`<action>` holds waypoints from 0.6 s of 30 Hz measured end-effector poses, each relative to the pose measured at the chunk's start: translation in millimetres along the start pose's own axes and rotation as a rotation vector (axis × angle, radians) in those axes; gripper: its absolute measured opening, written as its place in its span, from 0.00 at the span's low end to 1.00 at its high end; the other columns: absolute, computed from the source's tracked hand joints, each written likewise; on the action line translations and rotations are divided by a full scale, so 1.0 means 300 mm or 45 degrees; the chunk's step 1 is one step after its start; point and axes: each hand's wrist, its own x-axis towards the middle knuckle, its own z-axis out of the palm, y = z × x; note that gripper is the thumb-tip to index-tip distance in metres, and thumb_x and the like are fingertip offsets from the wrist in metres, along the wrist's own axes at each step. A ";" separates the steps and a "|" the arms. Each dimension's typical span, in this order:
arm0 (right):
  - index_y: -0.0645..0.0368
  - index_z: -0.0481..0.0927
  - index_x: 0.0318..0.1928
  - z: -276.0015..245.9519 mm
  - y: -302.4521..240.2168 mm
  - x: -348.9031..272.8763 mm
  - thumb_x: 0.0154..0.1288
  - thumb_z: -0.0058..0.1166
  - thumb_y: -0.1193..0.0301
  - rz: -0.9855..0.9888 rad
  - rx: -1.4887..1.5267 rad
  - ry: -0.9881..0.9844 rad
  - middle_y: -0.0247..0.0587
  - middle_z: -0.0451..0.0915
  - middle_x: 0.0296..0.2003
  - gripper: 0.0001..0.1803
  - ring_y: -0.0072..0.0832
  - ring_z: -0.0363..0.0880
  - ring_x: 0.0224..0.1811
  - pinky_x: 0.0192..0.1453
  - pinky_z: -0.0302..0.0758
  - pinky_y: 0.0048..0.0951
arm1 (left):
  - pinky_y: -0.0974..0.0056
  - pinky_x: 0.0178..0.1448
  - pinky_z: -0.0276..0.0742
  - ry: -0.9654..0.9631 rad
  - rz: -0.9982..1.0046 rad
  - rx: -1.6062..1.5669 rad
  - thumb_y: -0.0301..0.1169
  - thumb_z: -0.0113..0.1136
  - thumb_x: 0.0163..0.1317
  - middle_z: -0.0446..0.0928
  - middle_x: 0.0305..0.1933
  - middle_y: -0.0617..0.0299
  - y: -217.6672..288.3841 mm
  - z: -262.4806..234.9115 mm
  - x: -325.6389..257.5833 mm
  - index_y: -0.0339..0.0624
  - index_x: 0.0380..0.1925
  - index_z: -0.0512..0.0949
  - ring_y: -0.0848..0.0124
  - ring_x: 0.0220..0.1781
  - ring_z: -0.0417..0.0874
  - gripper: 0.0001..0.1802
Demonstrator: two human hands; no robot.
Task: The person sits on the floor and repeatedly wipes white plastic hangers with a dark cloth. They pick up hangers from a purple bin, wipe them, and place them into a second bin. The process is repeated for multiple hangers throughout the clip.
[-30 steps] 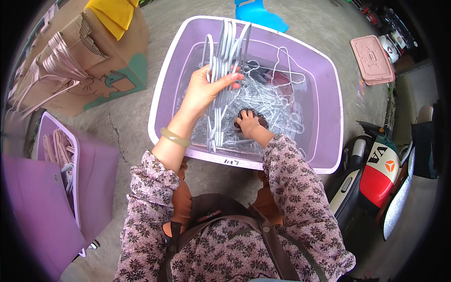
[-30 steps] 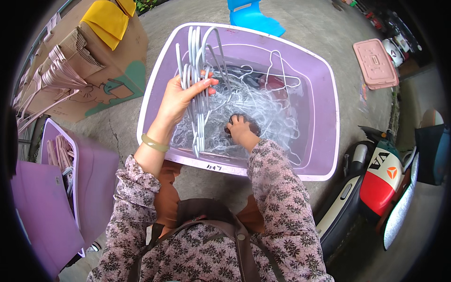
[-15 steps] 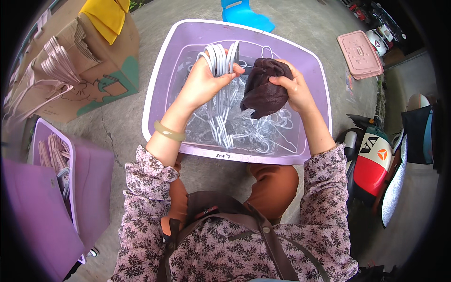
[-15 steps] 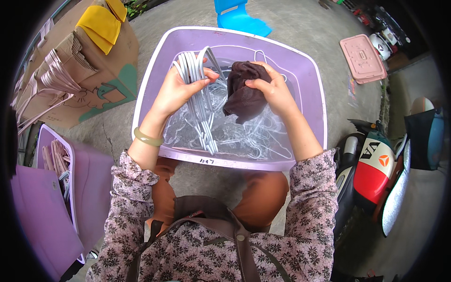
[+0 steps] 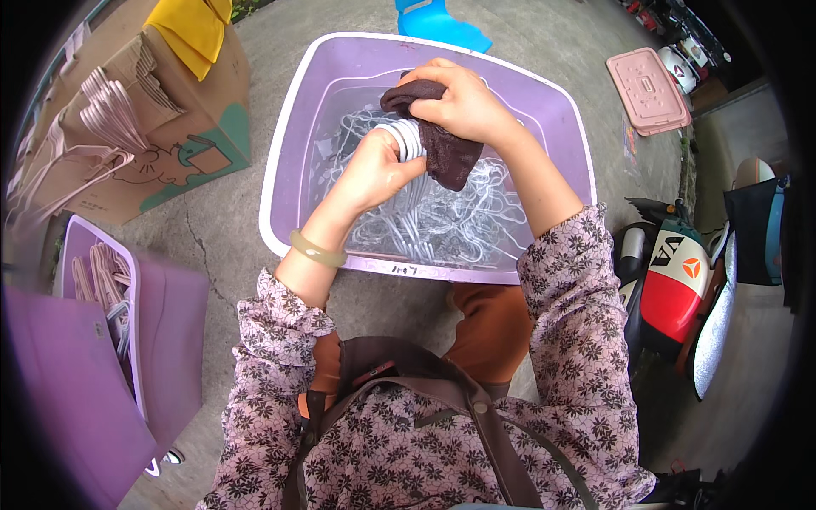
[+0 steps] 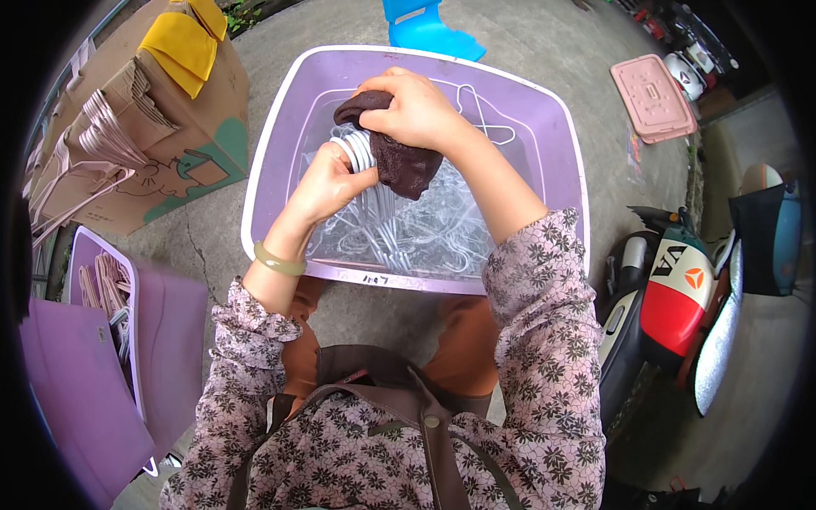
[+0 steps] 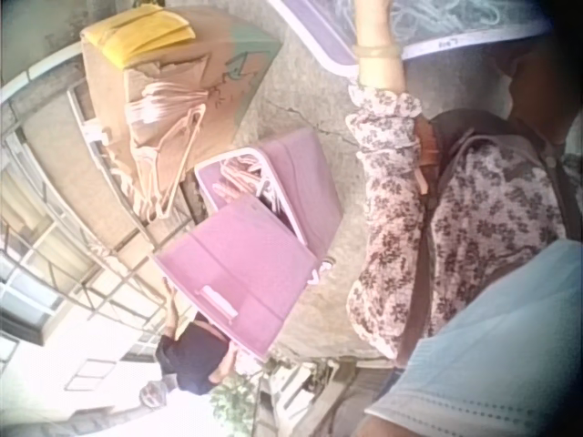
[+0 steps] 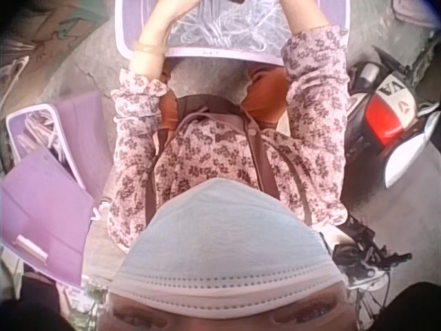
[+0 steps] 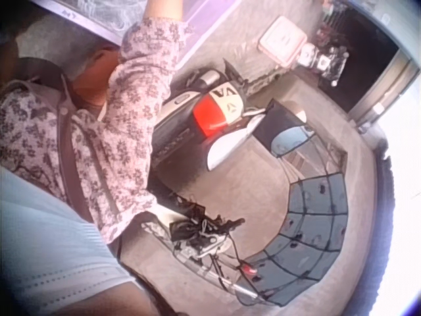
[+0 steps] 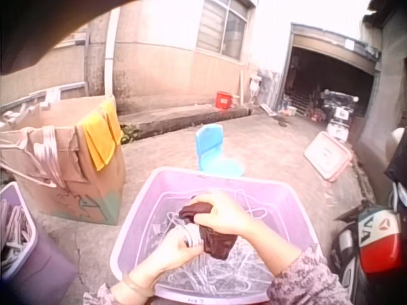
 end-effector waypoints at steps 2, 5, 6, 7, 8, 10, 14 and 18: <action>0.56 0.81 0.42 0.010 0.025 -0.014 0.48 0.57 0.72 0.037 0.166 0.008 0.38 0.74 0.39 0.17 0.31 0.76 0.43 0.49 0.73 0.30 | 0.70 0.37 0.72 0.043 0.044 -0.037 0.19 0.56 0.48 0.77 0.30 0.68 -0.017 0.003 0.000 0.33 0.30 0.78 0.81 0.34 0.74 0.07; 0.51 0.83 0.41 0.020 0.012 -0.043 0.46 0.59 0.70 -0.139 0.228 0.089 0.39 0.74 0.38 0.17 0.34 0.75 0.41 0.46 0.73 0.32 | 0.71 0.38 0.73 0.096 -0.008 -0.034 0.19 0.58 0.49 0.78 0.30 0.67 -0.051 -0.017 0.014 0.34 0.30 0.79 0.81 0.35 0.75 0.06; 0.50 0.83 0.41 0.011 -0.004 -0.046 0.45 0.59 0.71 -0.218 0.244 0.094 0.38 0.74 0.38 0.17 0.34 0.75 0.42 0.46 0.73 0.32 | 0.71 0.39 0.73 0.109 -0.045 -0.023 0.19 0.59 0.49 0.79 0.30 0.67 -0.055 -0.022 0.018 0.34 0.29 0.79 0.80 0.35 0.76 0.06; 0.50 0.83 0.40 0.000 -0.024 -0.049 0.44 0.60 0.71 -0.295 0.259 0.101 0.38 0.74 0.38 0.17 0.35 0.74 0.42 0.46 0.73 0.32 | 0.71 0.41 0.73 0.159 0.010 -0.059 0.19 0.59 0.49 0.79 0.31 0.67 -0.057 -0.019 0.022 0.35 0.30 0.79 0.79 0.36 0.76 0.07; 0.49 0.83 0.40 -0.012 -0.048 -0.056 0.43 0.61 0.71 -0.385 0.099 0.126 0.37 0.74 0.38 0.17 0.35 0.74 0.42 0.46 0.73 0.33 | 0.70 0.42 0.74 0.205 0.067 -0.098 0.19 0.60 0.49 0.79 0.33 0.66 -0.024 -0.005 0.032 0.35 0.31 0.78 0.79 0.38 0.77 0.08; 0.46 0.83 0.39 -0.017 -0.121 -0.064 0.42 0.62 0.71 -0.573 -0.210 0.167 0.36 0.74 0.38 0.18 0.36 0.73 0.43 0.47 0.73 0.33 | 0.68 0.47 0.75 0.312 0.181 -0.072 0.19 0.62 0.50 0.78 0.40 0.64 -0.019 -0.004 0.054 0.36 0.39 0.76 0.76 0.44 0.77 0.14; 0.47 0.83 0.38 -0.030 -0.114 -0.021 0.42 0.62 0.69 -0.519 -0.307 0.293 0.36 0.75 0.39 0.17 0.38 0.73 0.43 0.48 0.73 0.35 | 0.70 0.44 0.74 0.303 0.357 -0.085 0.16 0.52 0.46 0.78 0.39 0.62 0.015 0.009 0.082 0.33 0.40 0.75 0.75 0.41 0.77 0.17; 0.58 0.79 0.42 0.006 -0.049 -0.052 0.42 0.59 0.80 -0.430 -0.050 0.516 0.40 0.72 0.39 0.20 0.32 0.74 0.44 0.50 0.71 0.28 | 0.72 0.36 0.73 0.310 0.093 -0.062 0.18 0.53 0.51 0.79 0.29 0.64 0.016 -0.012 0.070 0.31 0.29 0.78 0.78 0.32 0.77 0.06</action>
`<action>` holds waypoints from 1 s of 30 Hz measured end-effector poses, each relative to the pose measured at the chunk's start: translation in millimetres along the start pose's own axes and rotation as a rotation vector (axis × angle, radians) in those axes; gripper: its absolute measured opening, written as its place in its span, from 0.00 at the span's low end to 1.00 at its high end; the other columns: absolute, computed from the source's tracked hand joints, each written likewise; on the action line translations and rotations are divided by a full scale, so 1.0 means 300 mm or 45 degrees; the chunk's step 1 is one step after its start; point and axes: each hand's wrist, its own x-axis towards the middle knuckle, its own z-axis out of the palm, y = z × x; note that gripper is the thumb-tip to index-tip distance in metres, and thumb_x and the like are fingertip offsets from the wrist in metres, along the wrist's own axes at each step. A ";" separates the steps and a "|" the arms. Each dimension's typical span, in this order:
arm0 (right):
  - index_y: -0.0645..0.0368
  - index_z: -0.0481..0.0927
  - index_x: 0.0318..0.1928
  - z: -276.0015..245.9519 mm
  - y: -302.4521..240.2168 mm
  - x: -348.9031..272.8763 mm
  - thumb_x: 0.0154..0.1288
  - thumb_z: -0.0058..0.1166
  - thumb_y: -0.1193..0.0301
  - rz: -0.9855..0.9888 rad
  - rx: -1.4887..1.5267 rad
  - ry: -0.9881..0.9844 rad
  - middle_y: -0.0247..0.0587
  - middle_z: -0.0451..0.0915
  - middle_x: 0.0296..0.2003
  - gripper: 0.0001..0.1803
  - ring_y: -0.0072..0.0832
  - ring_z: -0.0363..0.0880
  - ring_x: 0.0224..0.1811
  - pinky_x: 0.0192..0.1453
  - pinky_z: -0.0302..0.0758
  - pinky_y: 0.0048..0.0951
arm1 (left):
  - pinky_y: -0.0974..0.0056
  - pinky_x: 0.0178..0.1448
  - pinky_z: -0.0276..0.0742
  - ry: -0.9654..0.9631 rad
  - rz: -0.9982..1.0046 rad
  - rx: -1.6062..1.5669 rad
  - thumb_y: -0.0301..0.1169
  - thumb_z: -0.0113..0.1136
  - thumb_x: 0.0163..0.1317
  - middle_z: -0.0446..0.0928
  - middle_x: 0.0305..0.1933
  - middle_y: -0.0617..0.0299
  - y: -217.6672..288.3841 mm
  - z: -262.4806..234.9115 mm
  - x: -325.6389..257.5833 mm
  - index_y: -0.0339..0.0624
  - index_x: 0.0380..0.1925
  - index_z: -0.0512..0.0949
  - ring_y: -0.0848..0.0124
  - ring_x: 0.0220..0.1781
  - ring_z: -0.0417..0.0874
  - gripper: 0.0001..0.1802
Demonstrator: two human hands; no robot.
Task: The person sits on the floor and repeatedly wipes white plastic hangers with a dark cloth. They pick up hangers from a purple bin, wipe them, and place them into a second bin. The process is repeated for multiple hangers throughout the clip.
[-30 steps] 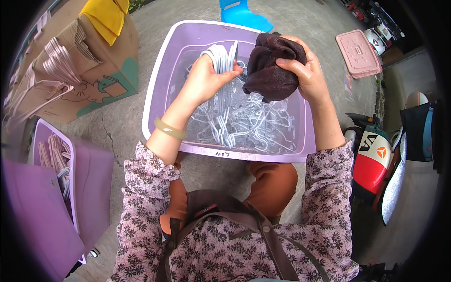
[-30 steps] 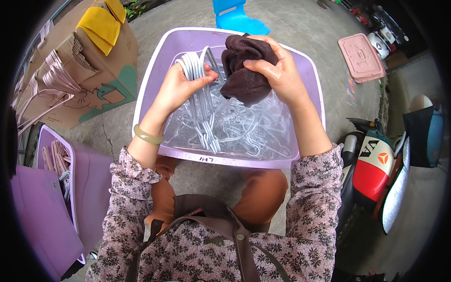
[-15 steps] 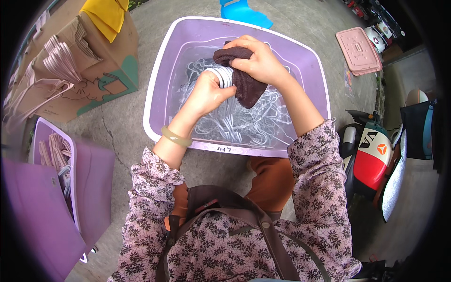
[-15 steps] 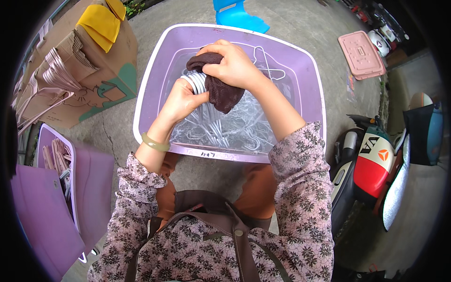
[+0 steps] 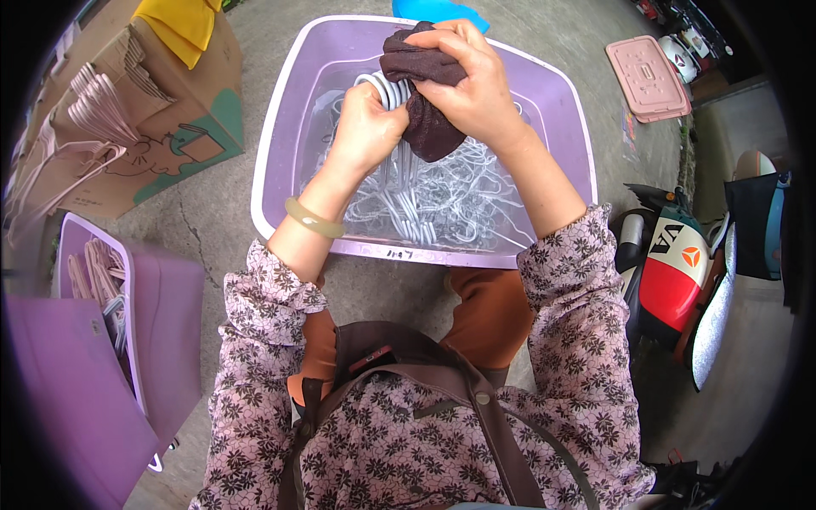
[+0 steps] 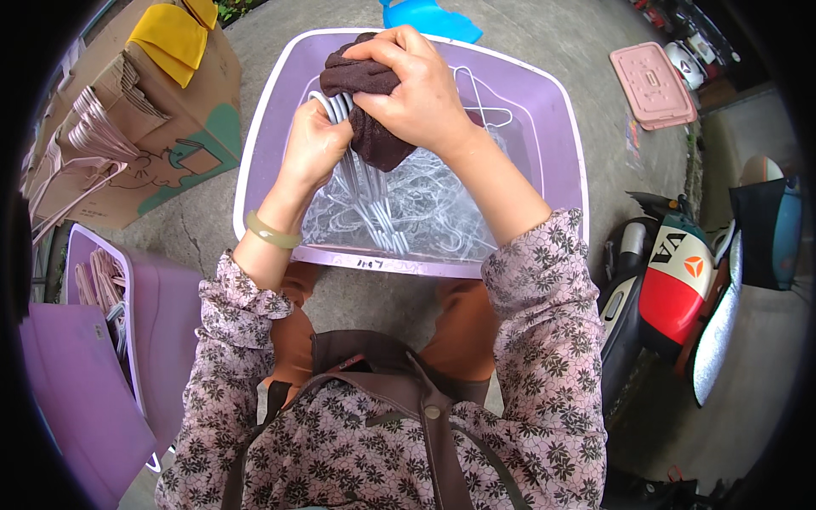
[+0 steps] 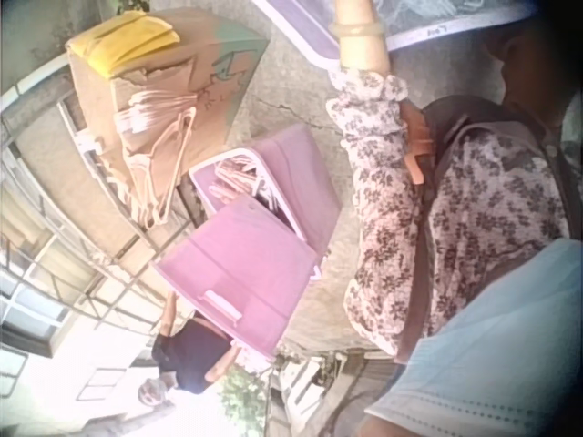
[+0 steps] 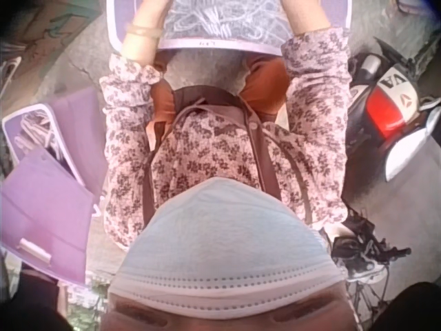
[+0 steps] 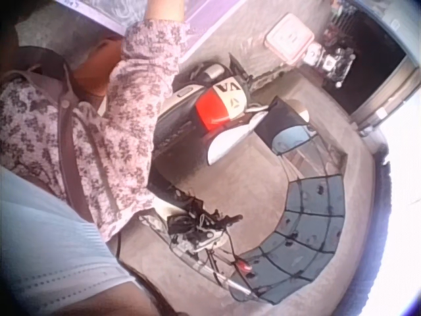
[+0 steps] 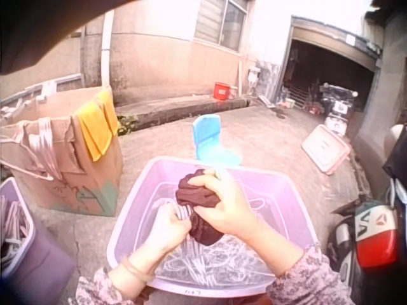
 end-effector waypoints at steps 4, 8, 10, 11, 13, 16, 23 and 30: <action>0.57 0.72 0.45 0.092 0.053 -0.188 0.35 0.69 0.75 -0.032 0.107 0.326 0.46 0.69 0.42 0.31 0.41 0.72 0.45 0.48 0.72 0.33 | 0.72 0.40 0.74 0.169 0.102 -0.454 0.23 0.60 0.58 0.80 0.34 0.63 0.012 0.009 0.047 0.33 0.33 0.80 0.78 0.34 0.78 0.05; 0.56 0.73 0.43 0.137 0.079 -0.233 0.35 0.71 0.72 -0.064 0.100 0.283 0.47 0.68 0.42 0.29 0.41 0.71 0.44 0.47 0.71 0.35 | 0.71 0.43 0.75 0.270 0.005 -0.592 0.22 0.62 0.56 0.81 0.35 0.59 0.016 0.010 0.044 0.33 0.34 0.80 0.76 0.37 0.80 0.06; 0.55 0.74 0.42 0.137 0.073 -0.245 0.37 0.70 0.71 -0.057 0.108 0.219 0.47 0.68 0.41 0.27 0.42 0.72 0.42 0.45 0.72 0.35 | 0.71 0.43 0.75 0.365 -0.016 -0.580 0.22 0.61 0.57 0.81 0.35 0.57 0.008 0.004 0.030 0.32 0.34 0.80 0.73 0.37 0.81 0.06; 0.53 0.74 0.42 0.139 0.087 -0.269 0.39 0.70 0.69 -0.027 0.047 0.151 0.46 0.69 0.40 0.26 0.42 0.72 0.42 0.45 0.72 0.36 | 0.71 0.43 0.76 0.364 -0.021 -0.612 0.23 0.62 0.57 0.81 0.35 0.57 0.007 -0.001 0.033 0.32 0.35 0.80 0.72 0.37 0.81 0.06; 0.52 0.75 0.42 0.128 0.132 -0.337 0.41 0.68 0.67 0.025 -0.099 -0.043 0.44 0.70 0.39 0.24 0.43 0.73 0.43 0.45 0.73 0.36 | 0.70 0.44 0.77 0.364 -0.022 -0.669 0.23 0.62 0.57 0.81 0.34 0.55 0.015 -0.032 0.044 0.32 0.35 0.79 0.71 0.38 0.82 0.07; 0.52 0.76 0.44 0.133 0.267 -0.454 0.43 0.66 0.67 0.333 -0.122 -0.198 0.43 0.71 0.40 0.23 0.43 0.74 0.44 0.46 0.72 0.37 | 0.66 0.46 0.78 0.250 -0.006 -0.528 0.25 0.62 0.57 0.81 0.35 0.54 0.035 -0.050 0.044 0.31 0.37 0.78 0.68 0.39 0.83 0.10; 0.46 0.74 0.57 0.138 0.547 -0.712 0.51 0.64 0.63 0.926 -0.218 -0.920 0.52 0.71 0.54 0.30 0.47 0.72 0.55 0.61 0.68 0.37 | 0.61 0.54 0.79 0.114 -0.047 -0.674 0.24 0.58 0.60 0.79 0.44 0.48 0.162 -0.106 0.121 0.28 0.46 0.74 0.59 0.49 0.81 0.14; 0.55 0.70 0.60 0.092 0.317 -0.508 0.59 0.61 0.63 0.556 0.942 -0.757 0.43 0.67 0.59 0.29 0.34 0.64 0.62 0.61 0.65 0.31 | 0.53 0.57 0.77 0.341 -0.143 -1.056 0.23 0.55 0.62 0.78 0.44 0.50 0.092 -0.265 0.212 0.31 0.44 0.73 0.59 0.48 0.80 0.11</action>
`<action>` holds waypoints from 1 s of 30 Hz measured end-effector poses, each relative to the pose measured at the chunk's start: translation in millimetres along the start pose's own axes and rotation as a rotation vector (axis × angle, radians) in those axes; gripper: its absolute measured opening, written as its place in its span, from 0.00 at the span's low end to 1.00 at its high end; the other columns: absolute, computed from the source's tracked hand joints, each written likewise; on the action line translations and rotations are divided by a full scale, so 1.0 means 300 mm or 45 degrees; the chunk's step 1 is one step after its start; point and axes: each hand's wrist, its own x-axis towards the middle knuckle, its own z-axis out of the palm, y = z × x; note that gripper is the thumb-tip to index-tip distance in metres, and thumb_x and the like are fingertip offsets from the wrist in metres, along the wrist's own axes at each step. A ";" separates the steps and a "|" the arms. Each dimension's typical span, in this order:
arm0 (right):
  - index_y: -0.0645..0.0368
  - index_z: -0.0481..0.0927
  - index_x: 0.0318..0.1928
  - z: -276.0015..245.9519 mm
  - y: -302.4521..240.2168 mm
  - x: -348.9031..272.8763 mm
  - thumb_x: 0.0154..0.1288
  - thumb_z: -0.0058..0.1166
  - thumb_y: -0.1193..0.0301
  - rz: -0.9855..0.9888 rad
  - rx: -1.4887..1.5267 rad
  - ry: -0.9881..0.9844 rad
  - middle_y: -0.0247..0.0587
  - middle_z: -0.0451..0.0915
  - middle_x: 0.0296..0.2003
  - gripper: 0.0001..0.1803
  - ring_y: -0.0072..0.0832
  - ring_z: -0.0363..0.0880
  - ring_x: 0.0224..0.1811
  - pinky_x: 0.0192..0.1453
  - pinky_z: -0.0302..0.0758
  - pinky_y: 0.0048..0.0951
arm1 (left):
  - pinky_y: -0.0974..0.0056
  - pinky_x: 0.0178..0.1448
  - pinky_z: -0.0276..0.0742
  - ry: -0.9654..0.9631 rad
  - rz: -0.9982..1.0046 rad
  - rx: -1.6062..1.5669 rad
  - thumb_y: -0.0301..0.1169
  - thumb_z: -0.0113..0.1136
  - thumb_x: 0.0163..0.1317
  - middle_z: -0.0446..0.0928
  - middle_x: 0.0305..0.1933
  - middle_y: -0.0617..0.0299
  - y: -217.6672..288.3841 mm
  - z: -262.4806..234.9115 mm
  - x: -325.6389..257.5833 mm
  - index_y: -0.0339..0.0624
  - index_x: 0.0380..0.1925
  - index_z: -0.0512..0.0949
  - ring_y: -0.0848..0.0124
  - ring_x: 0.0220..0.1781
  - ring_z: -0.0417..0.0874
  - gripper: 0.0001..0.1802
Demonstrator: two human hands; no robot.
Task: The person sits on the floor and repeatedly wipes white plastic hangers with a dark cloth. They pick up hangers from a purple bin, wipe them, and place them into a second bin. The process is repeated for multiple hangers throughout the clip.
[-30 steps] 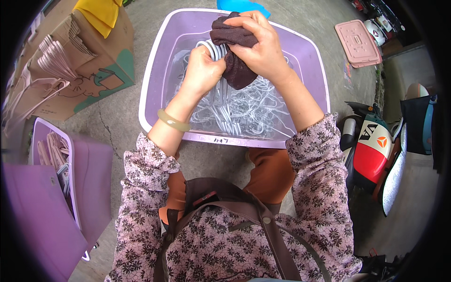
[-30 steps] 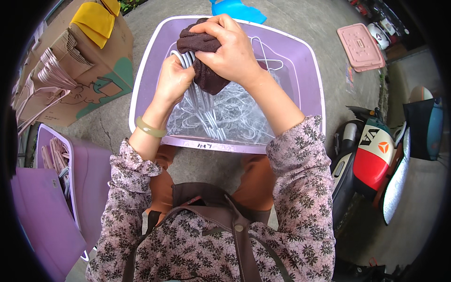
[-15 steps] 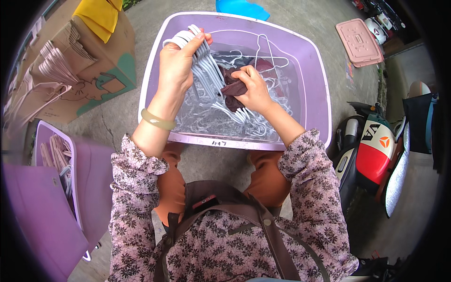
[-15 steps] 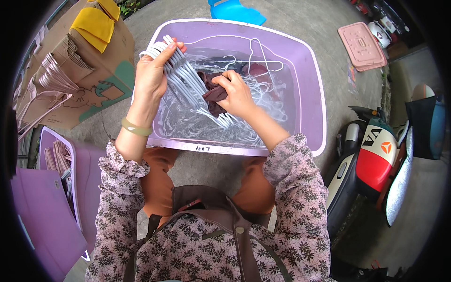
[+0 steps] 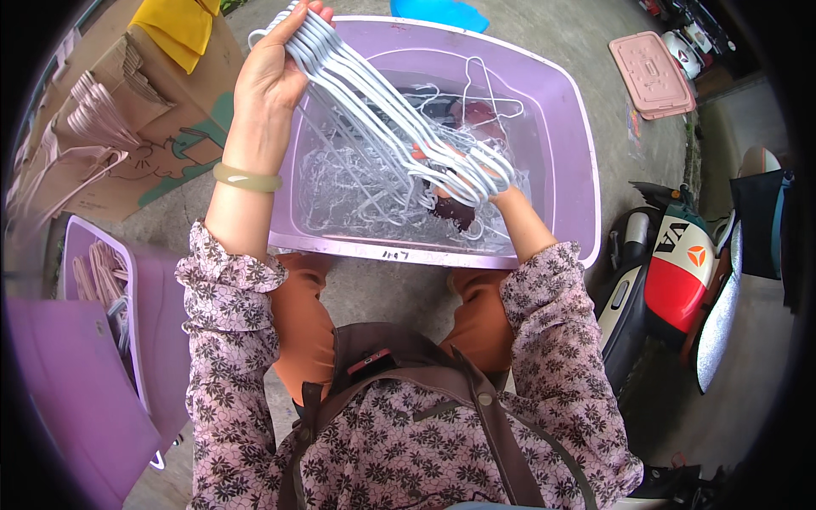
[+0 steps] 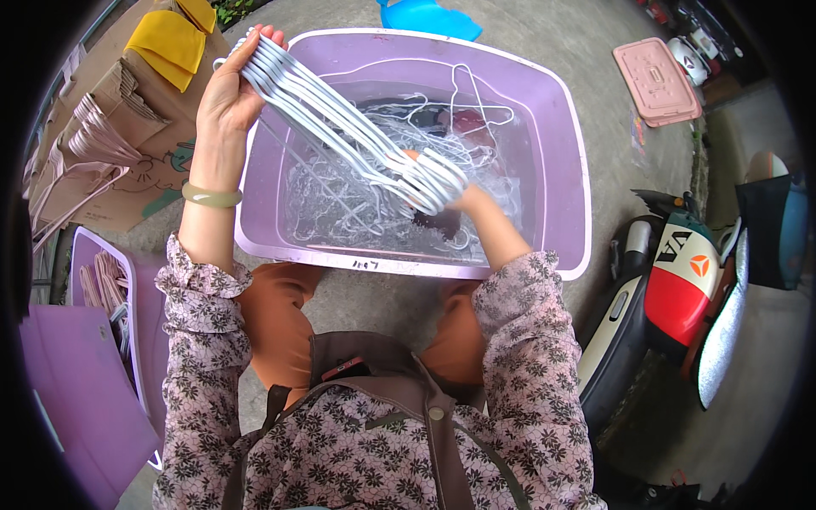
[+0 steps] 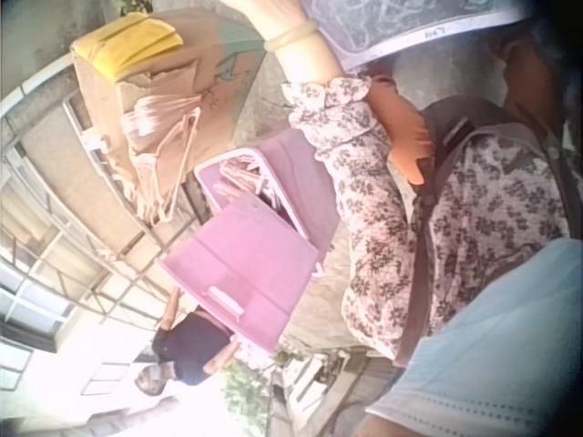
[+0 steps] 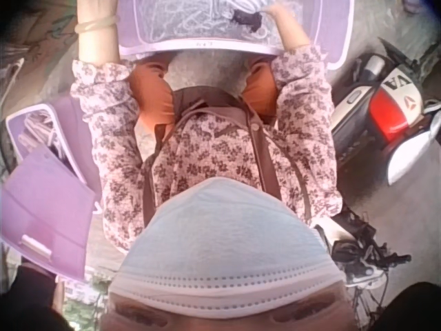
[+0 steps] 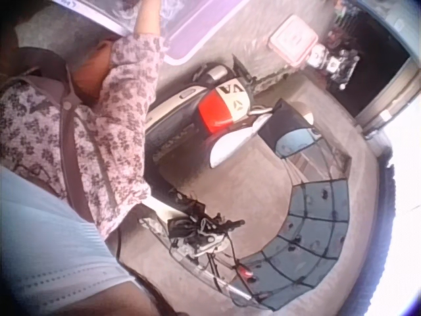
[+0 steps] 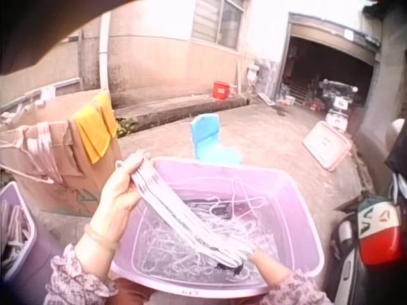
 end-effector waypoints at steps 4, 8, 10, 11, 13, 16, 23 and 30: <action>0.59 0.67 0.60 0.099 -0.018 -0.035 0.40 0.74 0.53 0.133 -0.638 0.558 0.44 0.69 0.57 0.48 0.34 0.63 0.62 0.62 0.65 0.32 | 0.53 0.57 0.77 0.160 0.072 -0.135 0.24 0.55 0.62 0.75 0.45 0.50 -0.061 -0.018 0.013 0.32 0.48 0.68 0.60 0.48 0.79 0.15; 0.57 0.78 0.43 0.108 -0.034 -0.050 0.44 0.67 0.64 0.328 -0.445 0.723 0.37 0.80 0.37 0.23 0.28 0.78 0.37 0.45 0.74 0.26 | 0.53 0.59 0.75 0.311 0.065 -0.270 0.23 0.55 0.61 0.77 0.42 0.51 -0.137 -0.096 0.060 0.30 0.43 0.72 0.60 0.48 0.79 0.11; 0.59 0.79 0.39 0.118 -0.114 -0.030 0.44 0.64 0.67 0.457 -0.518 0.721 0.36 0.82 0.32 0.18 0.23 0.79 0.30 0.39 0.75 0.22 | 0.55 0.57 0.76 0.241 0.034 -0.240 0.27 0.53 0.64 0.76 0.43 0.52 -0.139 -0.167 0.052 0.32 0.43 0.71 0.60 0.48 0.79 0.11; 0.61 0.79 0.38 0.132 -0.111 -0.028 0.44 0.64 0.68 0.339 -0.413 0.765 0.36 0.82 0.31 0.18 0.22 0.79 0.30 0.38 0.75 0.23 | 0.55 0.56 0.76 0.163 -0.006 -0.216 0.29 0.52 0.65 0.76 0.44 0.53 -0.155 -0.220 0.060 0.34 0.44 0.71 0.60 0.47 0.78 0.11; 0.64 0.79 0.36 0.151 -0.092 -0.032 0.44 0.64 0.69 0.125 -0.219 0.876 0.38 0.82 0.29 0.17 0.20 0.79 0.29 0.36 0.75 0.24 | 0.54 0.54 0.76 0.179 0.016 -0.306 0.32 0.54 0.64 0.75 0.44 0.52 -0.249 -0.235 0.049 0.37 0.40 0.70 0.60 0.49 0.77 0.10; 0.69 0.77 0.35 0.121 0.023 -0.018 0.42 0.64 0.69 0.096 -0.282 0.910 0.41 0.81 0.25 0.20 0.20 0.79 0.27 0.33 0.76 0.26 | 0.53 0.56 0.75 0.209 -0.190 -0.344 0.34 0.55 0.64 0.75 0.45 0.54 -0.413 -0.145 -0.058 0.36 0.43 0.70 0.60 0.51 0.77 0.13; 0.60 0.76 0.45 0.134 -0.091 0.064 0.43 0.65 0.62 0.187 -0.449 0.707 0.41 0.81 0.28 0.27 0.31 0.81 0.28 0.34 0.76 0.28 | 0.52 0.60 0.72 -0.064 -0.562 -0.025 0.53 0.35 0.69 0.74 0.52 0.45 -0.529 -0.073 -0.203 0.32 0.53 0.68 0.53 0.56 0.75 0.33; 0.59 0.75 0.53 -0.001 -0.192 0.021 0.70 0.45 0.59 0.435 0.174 0.205 0.37 0.81 0.34 0.19 0.16 0.77 0.31 0.32 0.73 0.16 | 0.33 0.68 0.47 -0.115 -0.775 -0.427 0.51 0.32 0.68 0.59 0.67 0.48 -0.376 -0.068 -0.183 0.43 0.60 0.64 0.45 0.71 0.52 0.29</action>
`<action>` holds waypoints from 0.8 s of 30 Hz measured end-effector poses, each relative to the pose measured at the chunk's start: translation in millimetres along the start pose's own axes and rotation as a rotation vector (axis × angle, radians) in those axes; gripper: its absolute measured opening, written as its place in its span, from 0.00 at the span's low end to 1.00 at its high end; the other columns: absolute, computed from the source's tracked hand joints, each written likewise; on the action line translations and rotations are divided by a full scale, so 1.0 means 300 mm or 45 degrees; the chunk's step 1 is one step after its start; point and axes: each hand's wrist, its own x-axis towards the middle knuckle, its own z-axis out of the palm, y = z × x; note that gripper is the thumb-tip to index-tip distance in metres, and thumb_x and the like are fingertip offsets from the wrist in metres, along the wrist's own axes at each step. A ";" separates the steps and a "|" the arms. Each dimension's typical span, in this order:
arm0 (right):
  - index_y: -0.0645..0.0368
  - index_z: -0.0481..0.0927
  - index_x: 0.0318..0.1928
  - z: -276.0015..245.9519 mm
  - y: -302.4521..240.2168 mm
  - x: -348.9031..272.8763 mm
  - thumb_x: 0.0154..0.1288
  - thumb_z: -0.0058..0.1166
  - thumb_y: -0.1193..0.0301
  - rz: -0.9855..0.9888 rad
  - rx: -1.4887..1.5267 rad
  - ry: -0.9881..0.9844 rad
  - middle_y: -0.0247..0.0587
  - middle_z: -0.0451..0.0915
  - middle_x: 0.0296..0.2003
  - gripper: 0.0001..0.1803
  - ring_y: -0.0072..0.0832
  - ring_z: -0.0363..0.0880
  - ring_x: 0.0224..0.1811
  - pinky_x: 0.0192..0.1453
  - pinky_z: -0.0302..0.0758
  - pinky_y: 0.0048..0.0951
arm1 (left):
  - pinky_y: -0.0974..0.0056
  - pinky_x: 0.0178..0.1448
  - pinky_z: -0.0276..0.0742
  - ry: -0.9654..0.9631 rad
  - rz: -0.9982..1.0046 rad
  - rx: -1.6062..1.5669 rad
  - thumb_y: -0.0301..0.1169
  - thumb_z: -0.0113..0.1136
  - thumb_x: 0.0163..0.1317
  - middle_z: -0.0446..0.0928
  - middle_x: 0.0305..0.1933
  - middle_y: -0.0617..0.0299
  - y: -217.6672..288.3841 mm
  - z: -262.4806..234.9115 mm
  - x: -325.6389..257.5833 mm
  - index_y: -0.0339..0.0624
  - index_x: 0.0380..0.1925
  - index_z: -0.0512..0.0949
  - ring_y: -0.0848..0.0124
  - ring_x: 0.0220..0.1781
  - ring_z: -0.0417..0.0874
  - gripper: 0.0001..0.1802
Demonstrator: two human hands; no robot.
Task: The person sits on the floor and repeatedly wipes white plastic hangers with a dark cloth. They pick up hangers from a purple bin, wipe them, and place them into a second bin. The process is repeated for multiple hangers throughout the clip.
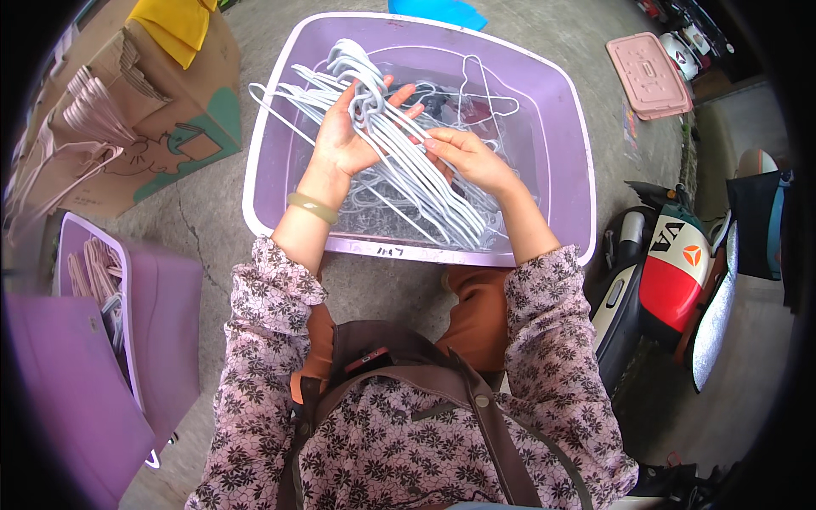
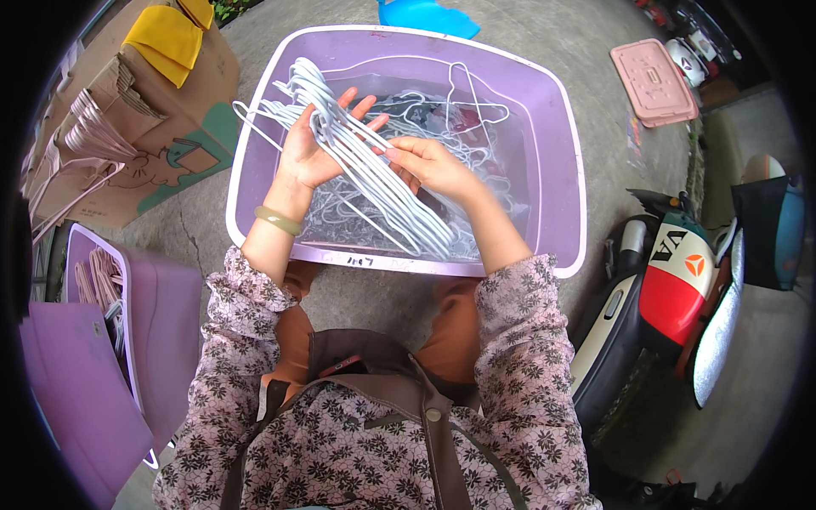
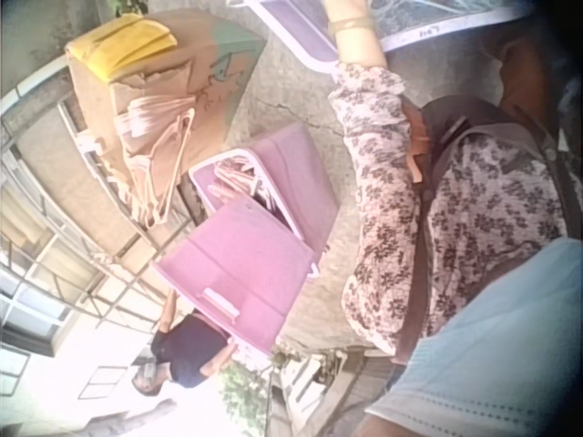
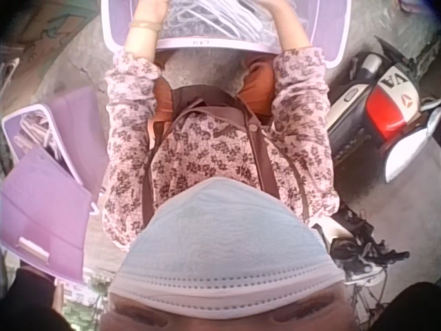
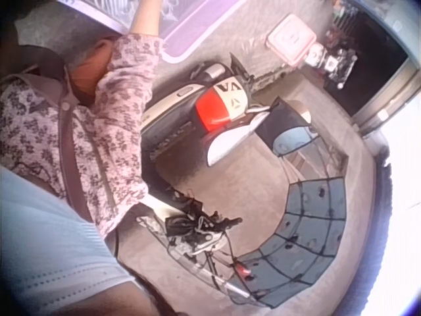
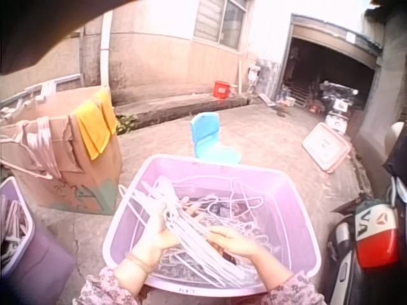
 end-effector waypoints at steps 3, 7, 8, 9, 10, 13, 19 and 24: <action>0.61 0.76 0.52 -0.022 -0.004 0.016 0.70 0.44 0.57 0.004 0.016 -0.154 0.38 0.81 0.34 0.21 0.19 0.78 0.32 0.34 0.74 0.19 | 0.31 0.68 0.46 -0.071 -0.013 -0.161 0.44 0.32 0.69 0.59 0.67 0.49 0.039 -0.026 -0.006 0.40 0.58 0.66 0.47 0.71 0.54 0.26; 0.57 0.78 0.48 -0.152 0.271 0.088 0.70 0.44 0.56 0.174 0.029 0.405 0.41 0.82 0.39 0.20 0.27 0.80 0.40 0.44 0.75 0.28 | 0.30 0.69 0.45 -0.075 0.069 -0.125 0.40 0.33 0.69 0.61 0.66 0.51 0.048 -0.026 -0.017 0.40 0.59 0.66 0.48 0.70 0.56 0.24; 0.53 0.76 0.52 -0.206 0.446 0.091 0.66 0.49 0.58 0.124 -0.324 0.343 0.41 0.81 0.39 0.19 0.31 0.80 0.41 0.46 0.75 0.31 | 0.30 0.69 0.44 -0.082 0.049 -0.135 0.39 0.33 0.69 0.62 0.65 0.51 0.031 -0.011 0.004 0.41 0.59 0.66 0.48 0.70 0.56 0.23; 0.50 0.75 0.54 -0.202 0.550 0.098 0.61 0.55 0.60 0.240 -0.700 0.307 0.43 0.79 0.41 0.21 0.36 0.79 0.43 0.49 0.74 0.35 | 0.30 0.69 0.44 -0.064 0.061 -0.139 0.39 0.33 0.69 0.62 0.65 0.52 0.032 -0.016 0.004 0.41 0.58 0.66 0.49 0.70 0.56 0.23; 0.44 0.74 0.55 -0.094 0.553 0.099 0.56 0.58 0.57 0.205 -1.077 0.238 0.52 0.74 0.49 0.25 0.45 0.75 0.49 0.54 0.72 0.39 | 0.29 0.69 0.45 -0.030 0.088 -0.160 0.38 0.33 0.70 0.67 0.61 0.53 0.056 -0.041 -0.018 0.42 0.57 0.69 0.49 0.69 0.59 0.22; 0.41 0.73 0.56 0.001 0.776 0.090 0.52 0.57 0.56 -0.239 -1.656 0.006 0.58 0.64 0.53 0.27 0.56 0.64 0.56 0.55 0.70 0.50 | 0.29 0.68 0.47 -0.167 0.036 -0.181 0.37 0.36 0.70 0.70 0.57 0.54 0.062 -0.068 -0.008 0.43 0.54 0.72 0.50 0.66 0.63 0.20; 0.51 0.80 0.42 -0.065 0.751 0.165 0.43 0.60 0.65 0.214 -1.516 -0.025 0.48 0.78 0.40 0.20 0.49 0.73 0.47 0.49 0.73 0.42 | 0.30 0.62 0.62 -0.005 0.216 0.122 0.33 0.47 0.66 0.77 0.42 0.50 0.044 -0.046 -0.034 0.41 0.39 0.74 0.53 0.53 0.76 0.09; 0.57 0.75 0.34 -0.215 0.521 -0.002 0.46 0.52 0.78 0.420 -0.004 0.609 0.30 0.73 0.25 0.11 0.20 0.70 0.26 0.30 0.69 0.23 | 0.62 0.46 0.78 0.123 0.525 0.402 0.33 0.53 0.65 0.79 0.39 0.60 0.022 -0.025 0.023 0.46 0.41 0.74 0.67 0.39 0.82 0.07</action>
